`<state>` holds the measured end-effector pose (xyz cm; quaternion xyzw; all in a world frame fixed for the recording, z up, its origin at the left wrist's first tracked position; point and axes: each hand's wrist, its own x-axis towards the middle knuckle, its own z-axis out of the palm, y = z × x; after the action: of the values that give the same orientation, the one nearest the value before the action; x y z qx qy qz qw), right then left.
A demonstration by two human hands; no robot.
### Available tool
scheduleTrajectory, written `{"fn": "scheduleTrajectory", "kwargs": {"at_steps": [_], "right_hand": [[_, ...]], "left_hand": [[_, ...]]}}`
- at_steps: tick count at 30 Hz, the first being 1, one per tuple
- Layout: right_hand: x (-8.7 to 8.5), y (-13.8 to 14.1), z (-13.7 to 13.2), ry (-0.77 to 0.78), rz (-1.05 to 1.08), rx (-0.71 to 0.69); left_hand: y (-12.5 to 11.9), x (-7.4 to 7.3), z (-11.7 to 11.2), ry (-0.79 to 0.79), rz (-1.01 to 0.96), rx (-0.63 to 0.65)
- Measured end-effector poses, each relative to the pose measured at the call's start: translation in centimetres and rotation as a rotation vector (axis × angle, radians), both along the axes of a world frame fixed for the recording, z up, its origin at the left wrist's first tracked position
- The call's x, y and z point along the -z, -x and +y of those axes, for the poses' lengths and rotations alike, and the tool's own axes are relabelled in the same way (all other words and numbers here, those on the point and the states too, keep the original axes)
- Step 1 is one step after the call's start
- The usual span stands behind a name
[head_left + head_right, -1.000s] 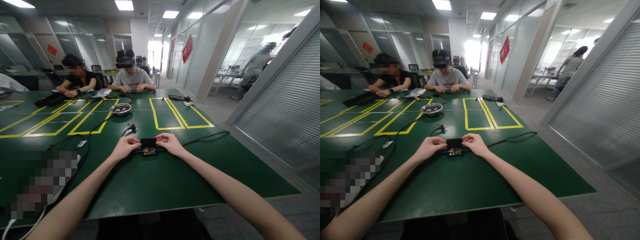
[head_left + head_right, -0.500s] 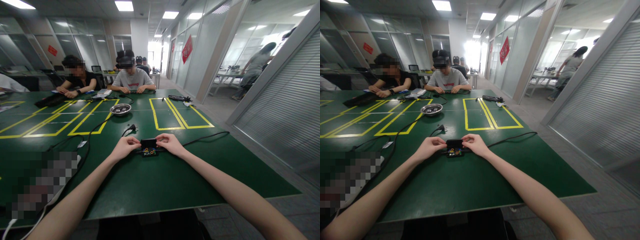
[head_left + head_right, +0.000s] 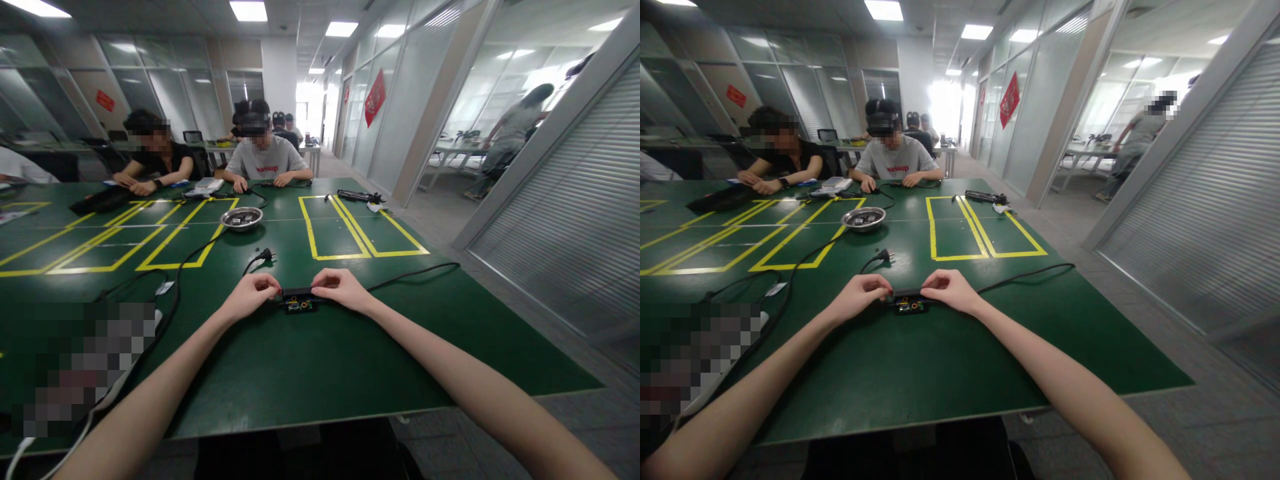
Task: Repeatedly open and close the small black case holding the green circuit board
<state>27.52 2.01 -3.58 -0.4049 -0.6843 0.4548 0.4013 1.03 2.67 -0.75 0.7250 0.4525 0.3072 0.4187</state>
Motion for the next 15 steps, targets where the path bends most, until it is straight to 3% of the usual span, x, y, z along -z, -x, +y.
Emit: {"fn": "scheduleTrajectory", "kwargs": {"at_steps": [6,15], "right_hand": [[-1.0,-0.6,-0.6,-0.166,-0.108,-0.172],[-1.3,-0.2,-1.0,-0.269,-0.326,-0.166]], "left_hand": [[-0.3,-0.2,-0.6,-0.045,0.068,0.053],[-0.4,0.1,-0.9,-0.198,0.225,0.144]]}}
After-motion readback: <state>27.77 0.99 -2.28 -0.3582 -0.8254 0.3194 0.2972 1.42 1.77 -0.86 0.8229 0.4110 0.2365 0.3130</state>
